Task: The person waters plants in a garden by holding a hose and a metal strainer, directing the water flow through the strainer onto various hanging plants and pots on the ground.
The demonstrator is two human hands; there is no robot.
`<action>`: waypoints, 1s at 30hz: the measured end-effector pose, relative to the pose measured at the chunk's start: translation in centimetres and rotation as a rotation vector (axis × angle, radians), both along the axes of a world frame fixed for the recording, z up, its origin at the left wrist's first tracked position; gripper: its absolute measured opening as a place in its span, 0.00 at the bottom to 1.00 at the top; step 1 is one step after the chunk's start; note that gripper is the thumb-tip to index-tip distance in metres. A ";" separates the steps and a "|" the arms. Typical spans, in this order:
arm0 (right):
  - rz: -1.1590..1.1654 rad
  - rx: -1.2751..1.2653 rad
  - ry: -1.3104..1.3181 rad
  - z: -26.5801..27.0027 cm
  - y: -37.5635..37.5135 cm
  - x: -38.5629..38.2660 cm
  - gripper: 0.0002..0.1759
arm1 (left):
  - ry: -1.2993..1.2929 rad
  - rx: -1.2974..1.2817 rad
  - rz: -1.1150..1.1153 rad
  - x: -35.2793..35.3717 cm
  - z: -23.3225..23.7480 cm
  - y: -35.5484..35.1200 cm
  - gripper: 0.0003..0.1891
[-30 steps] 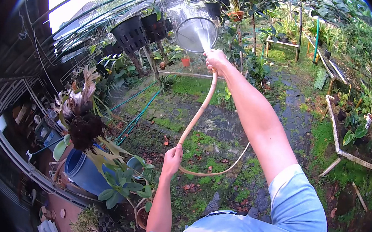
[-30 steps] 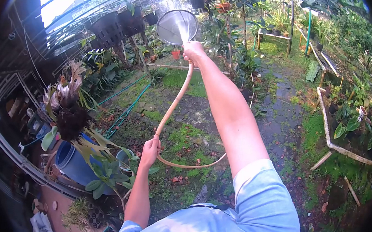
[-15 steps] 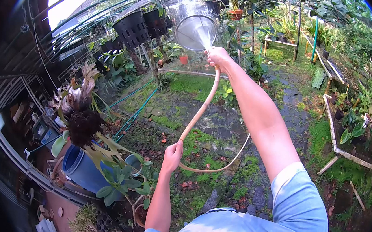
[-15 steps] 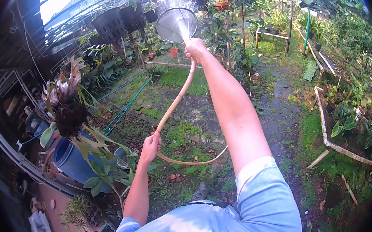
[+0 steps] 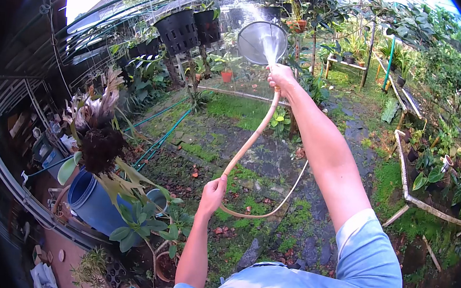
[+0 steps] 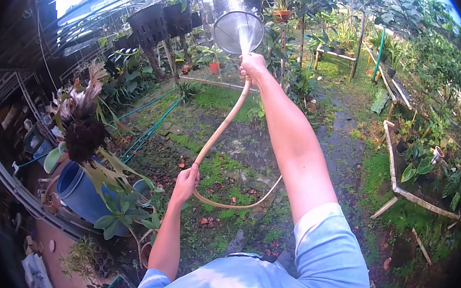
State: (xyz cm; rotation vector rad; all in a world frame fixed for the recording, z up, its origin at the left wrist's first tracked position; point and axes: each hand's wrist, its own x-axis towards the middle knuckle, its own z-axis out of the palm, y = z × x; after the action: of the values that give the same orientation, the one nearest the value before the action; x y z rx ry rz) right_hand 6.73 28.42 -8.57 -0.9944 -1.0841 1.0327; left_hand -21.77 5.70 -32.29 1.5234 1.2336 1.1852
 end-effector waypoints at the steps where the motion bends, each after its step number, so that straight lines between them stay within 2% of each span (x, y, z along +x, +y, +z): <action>1: 0.026 -0.004 -0.002 0.0 -0.2 0.3 0.09 | 0.009 0.006 -0.001 0.0 0.0 0.1 0.28; 4: 0.060 -0.026 -0.041 -0.1 -0.3 0.5 0.09 | 0.055 0.038 -0.042 0.2 0.0 0.0 0.28; 8: -0.014 -0.031 0.005 -1.1 0.0 0.6 0.09 | 0.062 0.000 -0.071 -0.3 -0.5 0.3 0.27; 12: 0.036 -0.152 -0.002 -4.1 1.0 1.7 0.10 | 0.091 -0.001 -0.052 -1.1 -0.8 0.5 0.28; 16: -0.195 -0.157 0.109 -6.1 1.0 1.2 0.10 | 0.109 -0.020 -0.047 -2.2 -1.1 0.7 0.29; 17: -0.158 -0.155 0.130 -6.3 1.2 1.6 0.09 | 0.111 -0.027 -0.046 -2.4 -1.2 0.8 0.29; 20: -0.087 -0.179 0.090 -5.8 0.6 1.2 0.10 | 0.158 -0.034 -0.068 -2.2 0.5 0.1 0.30; 24: -0.169 -0.070 0.116 -4.9 0.8 -0.1 0.10 | 0.135 -0.012 -0.055 -3.0 -0.5 1.0 0.30; 28: -0.072 -0.105 0.031 -4.5 0.7 -1.0 0.11 | 0.088 -0.017 -0.087 -3.6 -1.0 1.5 0.28; 30: -0.095 -0.088 0.026 -4.4 0.6 -1.8 0.11 | 0.059 -0.018 -0.087 -4.0 -1.5 1.6 0.28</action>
State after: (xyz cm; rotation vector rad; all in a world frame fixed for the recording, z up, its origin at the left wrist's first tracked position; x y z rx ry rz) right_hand 4.96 29.02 -12.93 -1.0898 -0.9679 1.0207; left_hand -25.73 7.27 -33.80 1.5923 1.2007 1.0779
